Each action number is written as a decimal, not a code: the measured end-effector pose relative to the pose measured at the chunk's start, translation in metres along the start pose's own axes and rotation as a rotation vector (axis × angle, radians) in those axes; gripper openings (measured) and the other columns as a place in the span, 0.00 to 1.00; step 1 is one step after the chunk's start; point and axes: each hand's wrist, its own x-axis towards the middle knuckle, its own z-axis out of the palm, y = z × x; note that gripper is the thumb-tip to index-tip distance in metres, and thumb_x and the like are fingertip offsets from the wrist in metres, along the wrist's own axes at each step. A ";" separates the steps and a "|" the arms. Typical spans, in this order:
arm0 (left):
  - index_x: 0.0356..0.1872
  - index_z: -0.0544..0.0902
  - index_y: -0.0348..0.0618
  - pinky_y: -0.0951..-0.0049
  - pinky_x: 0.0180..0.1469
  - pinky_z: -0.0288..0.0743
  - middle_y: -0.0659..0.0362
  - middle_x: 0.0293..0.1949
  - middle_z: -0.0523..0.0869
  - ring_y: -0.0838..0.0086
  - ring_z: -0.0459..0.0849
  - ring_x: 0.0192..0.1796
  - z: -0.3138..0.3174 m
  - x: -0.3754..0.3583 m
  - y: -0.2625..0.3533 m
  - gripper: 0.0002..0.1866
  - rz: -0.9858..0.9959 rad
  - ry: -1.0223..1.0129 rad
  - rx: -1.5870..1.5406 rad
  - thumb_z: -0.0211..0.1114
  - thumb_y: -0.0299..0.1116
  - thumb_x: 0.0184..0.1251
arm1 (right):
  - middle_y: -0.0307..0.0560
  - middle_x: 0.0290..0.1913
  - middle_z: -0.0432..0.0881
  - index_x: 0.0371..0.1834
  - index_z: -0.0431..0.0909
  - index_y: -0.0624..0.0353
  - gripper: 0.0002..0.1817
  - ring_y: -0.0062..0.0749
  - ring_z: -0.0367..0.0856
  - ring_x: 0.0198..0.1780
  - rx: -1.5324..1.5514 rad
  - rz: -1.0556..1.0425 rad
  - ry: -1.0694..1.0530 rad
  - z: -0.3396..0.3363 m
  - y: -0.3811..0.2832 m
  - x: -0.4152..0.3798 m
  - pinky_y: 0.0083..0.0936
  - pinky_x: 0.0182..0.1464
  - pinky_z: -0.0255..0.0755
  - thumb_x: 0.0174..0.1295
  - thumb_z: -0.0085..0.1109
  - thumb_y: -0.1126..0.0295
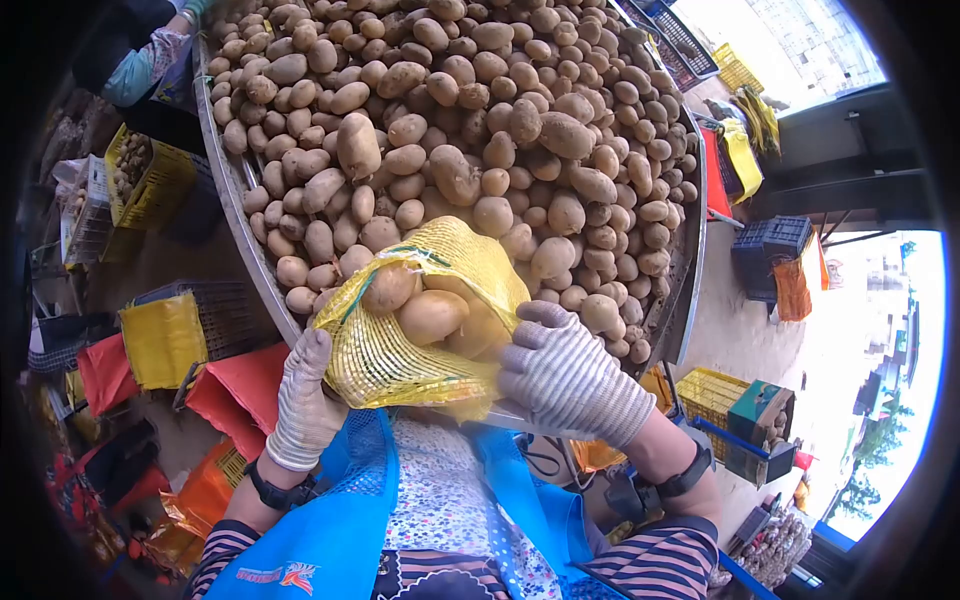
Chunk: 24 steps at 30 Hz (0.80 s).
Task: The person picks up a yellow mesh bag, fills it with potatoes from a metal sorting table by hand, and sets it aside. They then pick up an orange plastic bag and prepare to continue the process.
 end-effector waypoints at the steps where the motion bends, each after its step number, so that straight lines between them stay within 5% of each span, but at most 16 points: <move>1: 0.62 0.71 0.39 0.69 0.62 0.71 0.57 0.57 0.77 0.71 0.76 0.59 -0.005 0.001 -0.002 0.26 0.097 -0.038 0.326 0.56 0.47 0.72 | 0.35 0.26 0.72 0.18 0.74 0.49 0.11 0.35 0.76 0.40 0.002 0.009 -0.004 -0.001 0.001 -0.004 0.39 0.59 0.67 0.37 0.64 0.59; 3: 0.62 0.71 0.37 0.71 0.61 0.70 0.57 0.57 0.77 0.72 0.75 0.60 0.000 0.006 0.008 0.26 0.230 -0.152 0.505 0.54 0.47 0.73 | 0.34 0.26 0.73 0.18 0.73 0.50 0.12 0.35 0.77 0.40 0.079 -0.018 0.109 -0.006 0.004 -0.012 0.40 0.59 0.67 0.34 0.66 0.59; 6: 0.62 0.71 0.38 0.70 0.62 0.70 0.57 0.57 0.76 0.72 0.75 0.60 0.020 0.010 0.023 0.25 -0.050 -0.148 0.048 0.53 0.47 0.73 | 0.34 0.26 0.74 0.18 0.73 0.49 0.14 0.35 0.78 0.41 0.125 -0.032 0.092 -0.017 0.003 -0.018 0.42 0.60 0.68 0.32 0.67 0.59; 9: 0.62 0.70 0.39 0.67 0.63 0.70 0.56 0.58 0.76 0.70 0.75 0.61 0.033 0.017 0.023 0.26 -0.097 -0.139 -0.076 0.54 0.48 0.72 | 0.35 0.27 0.75 0.18 0.73 0.49 0.14 0.34 0.79 0.43 0.170 -0.038 0.129 -0.017 0.004 -0.027 0.45 0.61 0.67 0.31 0.67 0.59; 10: 0.63 0.69 0.39 0.63 0.65 0.70 0.54 0.59 0.75 0.67 0.75 0.62 0.019 0.025 0.013 0.28 0.111 -0.155 0.534 0.55 0.48 0.71 | 0.34 0.27 0.75 0.19 0.73 0.49 0.14 0.35 0.80 0.42 0.169 -0.001 0.090 -0.017 0.005 -0.031 0.44 0.58 0.68 0.35 0.70 0.59; 11: 0.63 0.69 0.39 0.63 0.65 0.70 0.54 0.59 0.75 0.67 0.75 0.62 0.027 0.030 0.020 0.28 0.113 -0.164 0.540 0.55 0.48 0.71 | 0.34 0.27 0.76 0.19 0.74 0.50 0.15 0.35 0.81 0.42 0.167 0.036 0.053 -0.018 0.004 -0.034 0.44 0.56 0.70 0.40 0.73 0.60; 13: 0.59 0.74 0.42 0.67 0.64 0.70 0.58 0.57 0.77 0.71 0.76 0.59 0.056 0.041 0.047 0.20 -0.347 -0.194 -0.509 0.57 0.42 0.72 | 0.35 0.29 0.77 0.21 0.75 0.51 0.15 0.40 0.80 0.41 0.143 0.072 0.115 -0.018 -0.002 -0.034 0.42 0.54 0.70 0.39 0.73 0.59; 17: 0.59 0.74 0.41 0.64 0.66 0.68 0.56 0.58 0.76 0.68 0.73 0.63 0.072 0.029 0.058 0.22 -0.114 -0.268 -0.299 0.59 0.43 0.70 | 0.40 0.32 0.77 0.25 0.78 0.51 0.12 0.43 0.80 0.43 0.358 -0.018 0.105 -0.010 -0.017 -0.045 0.38 0.46 0.70 0.45 0.67 0.57; 24: 0.59 0.74 0.40 0.59 0.66 0.69 0.55 0.58 0.77 0.65 0.74 0.63 0.072 0.003 0.056 0.21 -0.129 -0.213 -0.299 0.58 0.41 0.70 | 0.42 0.30 0.76 0.23 0.76 0.53 0.12 0.41 0.79 0.36 0.374 -0.042 0.097 -0.012 -0.027 -0.051 0.36 0.39 0.71 0.49 0.65 0.58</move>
